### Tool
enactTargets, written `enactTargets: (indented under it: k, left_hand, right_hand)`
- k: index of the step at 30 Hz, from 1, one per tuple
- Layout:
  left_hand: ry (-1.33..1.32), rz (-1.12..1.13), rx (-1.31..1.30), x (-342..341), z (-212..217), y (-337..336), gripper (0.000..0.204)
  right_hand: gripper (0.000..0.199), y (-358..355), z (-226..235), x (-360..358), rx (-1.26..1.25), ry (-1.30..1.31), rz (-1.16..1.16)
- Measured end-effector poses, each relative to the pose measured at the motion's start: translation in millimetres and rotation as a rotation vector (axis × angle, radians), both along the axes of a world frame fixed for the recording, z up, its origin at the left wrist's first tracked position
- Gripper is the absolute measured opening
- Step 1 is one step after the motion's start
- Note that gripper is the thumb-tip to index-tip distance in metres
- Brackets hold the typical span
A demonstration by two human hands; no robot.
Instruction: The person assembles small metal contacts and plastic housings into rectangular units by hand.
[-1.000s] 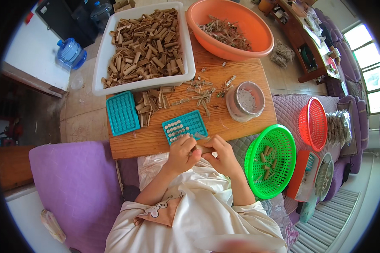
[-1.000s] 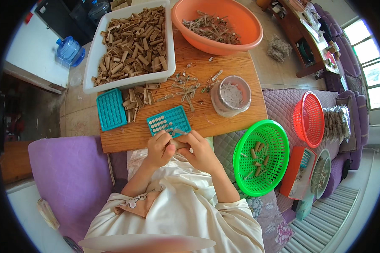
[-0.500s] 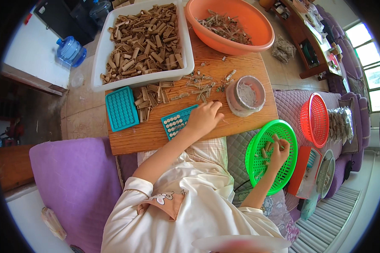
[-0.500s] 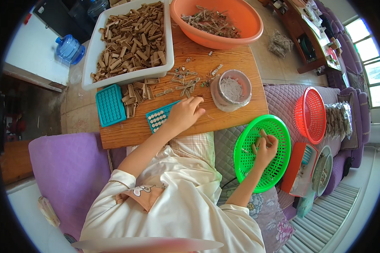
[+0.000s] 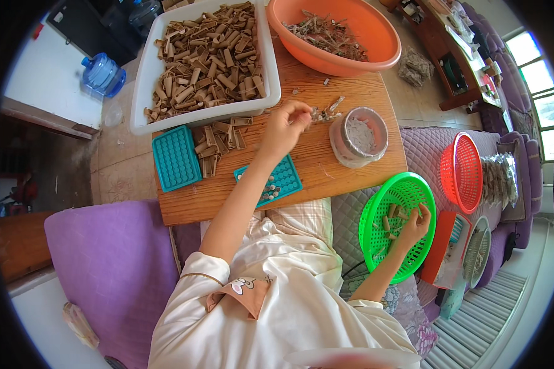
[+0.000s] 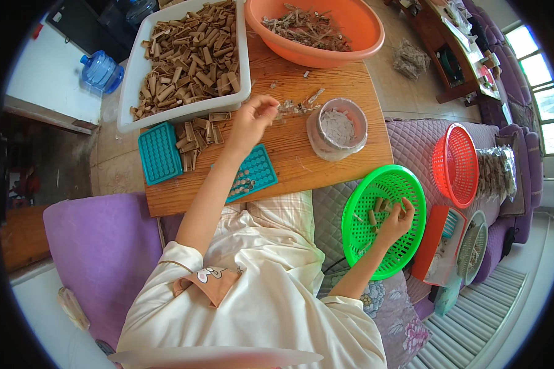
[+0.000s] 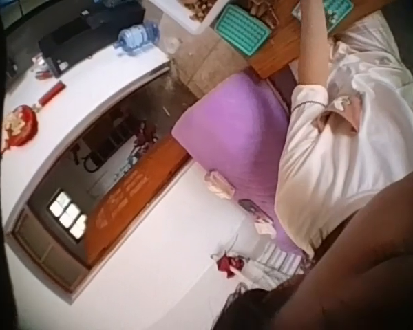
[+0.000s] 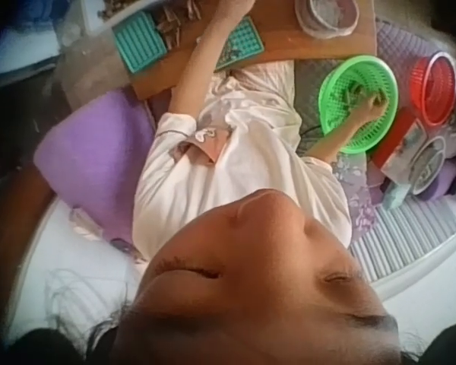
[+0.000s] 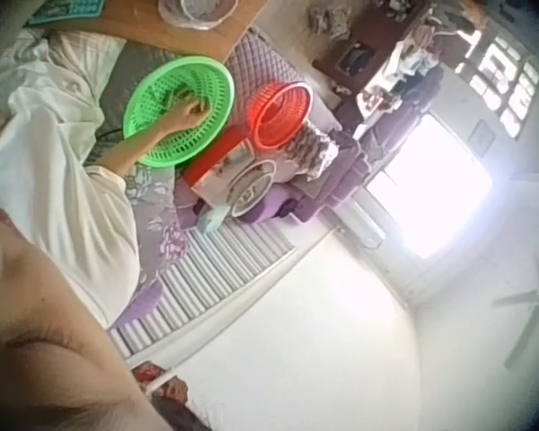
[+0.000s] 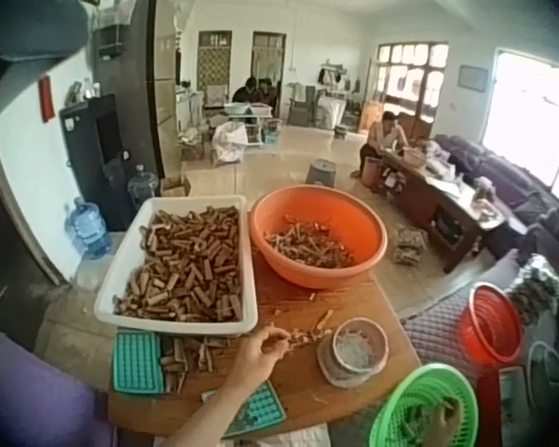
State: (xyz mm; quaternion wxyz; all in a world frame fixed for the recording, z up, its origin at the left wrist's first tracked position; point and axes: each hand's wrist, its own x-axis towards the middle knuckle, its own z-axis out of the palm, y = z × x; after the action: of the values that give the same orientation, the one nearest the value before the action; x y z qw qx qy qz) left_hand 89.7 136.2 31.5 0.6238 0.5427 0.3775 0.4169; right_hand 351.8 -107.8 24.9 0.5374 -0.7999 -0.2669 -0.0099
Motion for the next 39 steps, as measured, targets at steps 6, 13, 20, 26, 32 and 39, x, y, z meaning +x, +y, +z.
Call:
enactTargets:
  k: [6, 13, 20, 26, 32, 39]
  left_hand:
    - [-0.325, -0.008, -0.153, -14.8, -3.6, 6.5, 0.011]
    - [-0.512, -0.133, -0.446, -11.2, -11.4, 0.1, 0.008]
    - [-0.236, -0.048, -0.214, -1.6, -15.3, 3.3, 0.006]
    - [-0.135, -0.052, -0.232, 0.6, -21.5, 6.8, 0.005]
    - [-0.264, -0.108, -0.325, 2.2, -18.0, 6.8, 0.004]
    - [-0.449, -0.074, -0.369, 11.8, -20.0, 1.0, 0.006]
  right_hand:
    - [0.014, 30.4, -9.0, -29.4, 0.022, 0.033, 0.166]
    - [0.012, 37.1, -5.8, -50.0, -0.002, 0.047, 0.257]
    - [0.011, 34.0, -10.3, -49.2, -0.024, 0.022, 0.275]
    - [0.011, 37.1, -9.3, -57.6, -0.046, -0.005, 0.310]
    - [0.011, 37.3, -10.1, -66.8, -0.043, -0.045, 0.347]
    - [0.011, 38.8, -11.7, -68.5, -0.069, -0.056, 0.377]
